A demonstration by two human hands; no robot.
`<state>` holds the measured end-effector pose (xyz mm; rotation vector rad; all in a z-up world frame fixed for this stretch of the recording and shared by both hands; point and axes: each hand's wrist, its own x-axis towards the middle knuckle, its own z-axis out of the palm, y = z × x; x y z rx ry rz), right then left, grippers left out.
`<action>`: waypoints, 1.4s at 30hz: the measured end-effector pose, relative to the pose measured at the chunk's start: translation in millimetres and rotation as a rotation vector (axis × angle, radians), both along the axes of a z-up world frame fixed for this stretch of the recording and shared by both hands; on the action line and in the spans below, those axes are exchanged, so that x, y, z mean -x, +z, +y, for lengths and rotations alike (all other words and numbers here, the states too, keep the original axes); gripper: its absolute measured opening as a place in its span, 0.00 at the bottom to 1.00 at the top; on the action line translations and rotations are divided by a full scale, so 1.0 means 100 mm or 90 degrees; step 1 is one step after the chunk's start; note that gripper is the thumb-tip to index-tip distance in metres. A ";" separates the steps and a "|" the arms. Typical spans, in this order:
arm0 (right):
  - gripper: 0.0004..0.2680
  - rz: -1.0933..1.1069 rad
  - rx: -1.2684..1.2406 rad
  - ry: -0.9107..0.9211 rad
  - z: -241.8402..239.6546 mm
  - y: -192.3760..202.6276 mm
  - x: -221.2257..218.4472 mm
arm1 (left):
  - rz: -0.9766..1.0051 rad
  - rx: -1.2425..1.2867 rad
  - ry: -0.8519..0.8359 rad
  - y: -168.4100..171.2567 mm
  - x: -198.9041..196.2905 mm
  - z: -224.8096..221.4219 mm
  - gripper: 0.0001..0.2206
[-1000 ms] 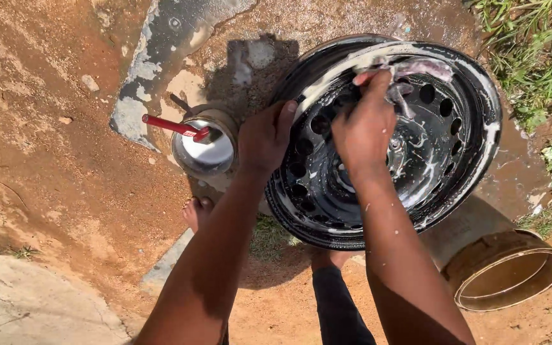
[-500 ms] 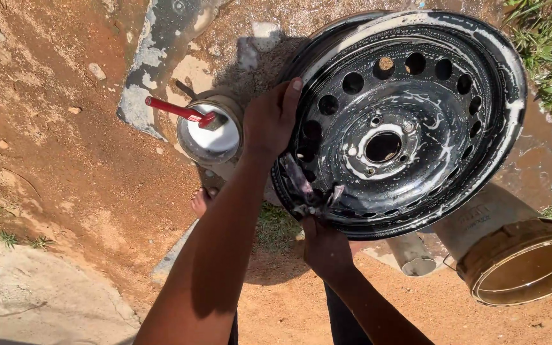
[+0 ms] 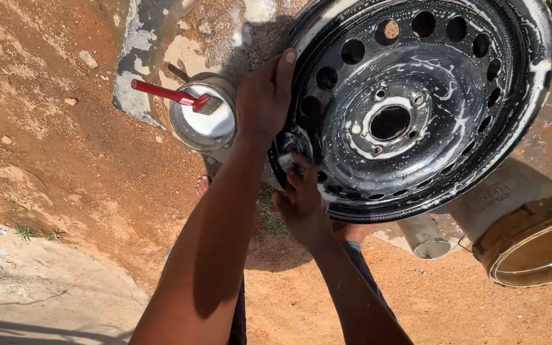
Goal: Cleaning a black car rim with soap and water using a brush and cloth.
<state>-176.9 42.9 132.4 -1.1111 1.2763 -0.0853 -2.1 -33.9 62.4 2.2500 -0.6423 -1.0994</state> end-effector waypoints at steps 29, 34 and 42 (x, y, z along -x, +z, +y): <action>0.21 0.234 0.147 0.283 0.38 0.13 1.07 | -0.128 0.184 -0.047 -0.28 0.06 0.13 0.26; 0.22 0.282 0.250 0.391 0.41 0.19 1.14 | -0.055 0.138 -0.047 -0.30 0.05 0.21 0.25; 0.28 0.522 0.325 0.823 -1.88 0.37 2.51 | -0.218 0.244 -0.083 -0.49 0.09 0.32 0.24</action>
